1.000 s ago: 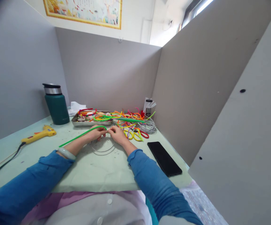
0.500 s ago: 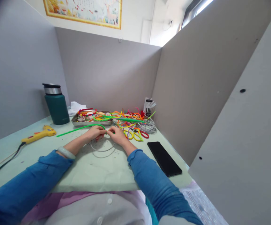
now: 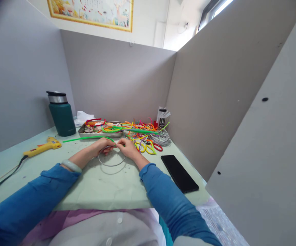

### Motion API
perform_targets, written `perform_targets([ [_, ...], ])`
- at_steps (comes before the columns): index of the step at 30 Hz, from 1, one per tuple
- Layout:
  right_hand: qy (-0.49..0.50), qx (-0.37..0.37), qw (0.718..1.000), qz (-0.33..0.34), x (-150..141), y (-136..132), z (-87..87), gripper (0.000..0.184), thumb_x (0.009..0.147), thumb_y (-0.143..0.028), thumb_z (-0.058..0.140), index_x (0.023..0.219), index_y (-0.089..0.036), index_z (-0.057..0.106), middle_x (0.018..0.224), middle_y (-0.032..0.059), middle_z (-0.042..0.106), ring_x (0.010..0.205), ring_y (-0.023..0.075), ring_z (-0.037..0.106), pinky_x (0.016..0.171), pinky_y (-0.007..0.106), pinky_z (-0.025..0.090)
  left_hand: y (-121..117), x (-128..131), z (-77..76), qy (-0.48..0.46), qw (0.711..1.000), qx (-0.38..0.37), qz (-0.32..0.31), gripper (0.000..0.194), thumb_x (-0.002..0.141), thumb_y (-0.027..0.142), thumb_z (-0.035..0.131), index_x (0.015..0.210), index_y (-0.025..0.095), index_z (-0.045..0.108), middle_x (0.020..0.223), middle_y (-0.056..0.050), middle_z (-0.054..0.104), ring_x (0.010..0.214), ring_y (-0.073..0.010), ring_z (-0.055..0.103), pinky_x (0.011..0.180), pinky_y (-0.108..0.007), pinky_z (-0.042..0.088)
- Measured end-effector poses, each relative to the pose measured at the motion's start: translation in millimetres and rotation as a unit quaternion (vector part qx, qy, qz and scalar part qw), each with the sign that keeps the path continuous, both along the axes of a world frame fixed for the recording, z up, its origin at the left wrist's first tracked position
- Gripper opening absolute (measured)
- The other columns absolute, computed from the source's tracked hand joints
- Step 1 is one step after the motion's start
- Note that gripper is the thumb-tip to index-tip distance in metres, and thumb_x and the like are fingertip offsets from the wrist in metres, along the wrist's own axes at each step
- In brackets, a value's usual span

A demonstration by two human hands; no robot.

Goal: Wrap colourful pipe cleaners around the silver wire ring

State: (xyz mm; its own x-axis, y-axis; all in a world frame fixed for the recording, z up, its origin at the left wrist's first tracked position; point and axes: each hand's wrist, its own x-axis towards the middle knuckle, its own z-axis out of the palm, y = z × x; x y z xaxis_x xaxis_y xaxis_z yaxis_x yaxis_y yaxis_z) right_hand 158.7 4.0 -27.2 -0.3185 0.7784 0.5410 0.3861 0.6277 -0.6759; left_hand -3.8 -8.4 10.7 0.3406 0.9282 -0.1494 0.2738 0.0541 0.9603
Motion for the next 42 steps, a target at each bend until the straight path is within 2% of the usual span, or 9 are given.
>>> perform_targets([
  [18,0.0,-0.003,1.0,0.006,0,-3,1.3,0.017,0.075,-0.031,0.052,0.072,-0.016,0.059,0.064,-0.0016,0.055,0.06,0.0099,0.047,0.056,0.02,0.036,5,-3,-2.0,-0.033,0.996,-0.08,-0.012,0.029,0.066,0.036,0.058,0.05,0.016,0.046,0.036,0.005,0.031,0.032,-0.0051,0.025,0.036,-0.023,0.028],
  [24,0.005,0.001,1.0,0.006,-1,0,-1.8,0.015,0.075,-0.029,0.052,0.071,-0.016,0.058,0.064,-0.0017,0.056,0.059,0.0095,0.047,0.055,0.02,0.036,1,1,-1.2,0.01,0.999,0.009,0.031,0.029,0.065,0.037,0.061,0.051,0.016,0.047,0.037,0.004,0.035,0.031,-0.0053,0.027,0.035,-0.023,0.028],
  [29,-0.001,0.007,1.0,-0.021,-2,2,-2.4,0.016,0.075,-0.03,0.051,0.07,-0.016,0.057,0.064,-0.0018,0.056,0.059,0.0099,0.048,0.056,0.021,0.036,5,2,-7.6,0.037,0.995,0.075,0.049,0.033,0.064,0.045,0.063,0.058,0.016,0.049,0.04,0.004,0.04,0.032,-0.0054,0.029,0.034,-0.022,0.027],
  [35,-0.005,0.007,0.999,-0.032,-2,1,-0.9,0.018,0.076,-0.032,0.05,0.072,-0.016,0.057,0.067,-0.0008,0.058,0.062,0.0103,0.049,0.058,0.021,0.036,9,2,-10.4,0.059,0.988,0.124,0.066,0.04,0.062,0.053,0.061,0.057,0.016,0.048,0.045,0.005,0.04,0.033,-0.0042,0.03,0.035,-0.02,0.024],
  [42,0.003,-0.013,1.0,-0.006,-2,0,-0.1,0.02,0.077,-0.034,0.05,0.076,-0.016,0.057,0.064,-0.0016,0.055,0.058,0.0097,0.047,0.055,0.02,0.035,7,4,-5.6,0.086,0.984,0.136,0.076,0.038,0.063,0.051,0.061,0.058,0.016,0.045,0.046,0.006,0.035,0.036,-0.004,0.027,0.035,-0.019,0.018],
])
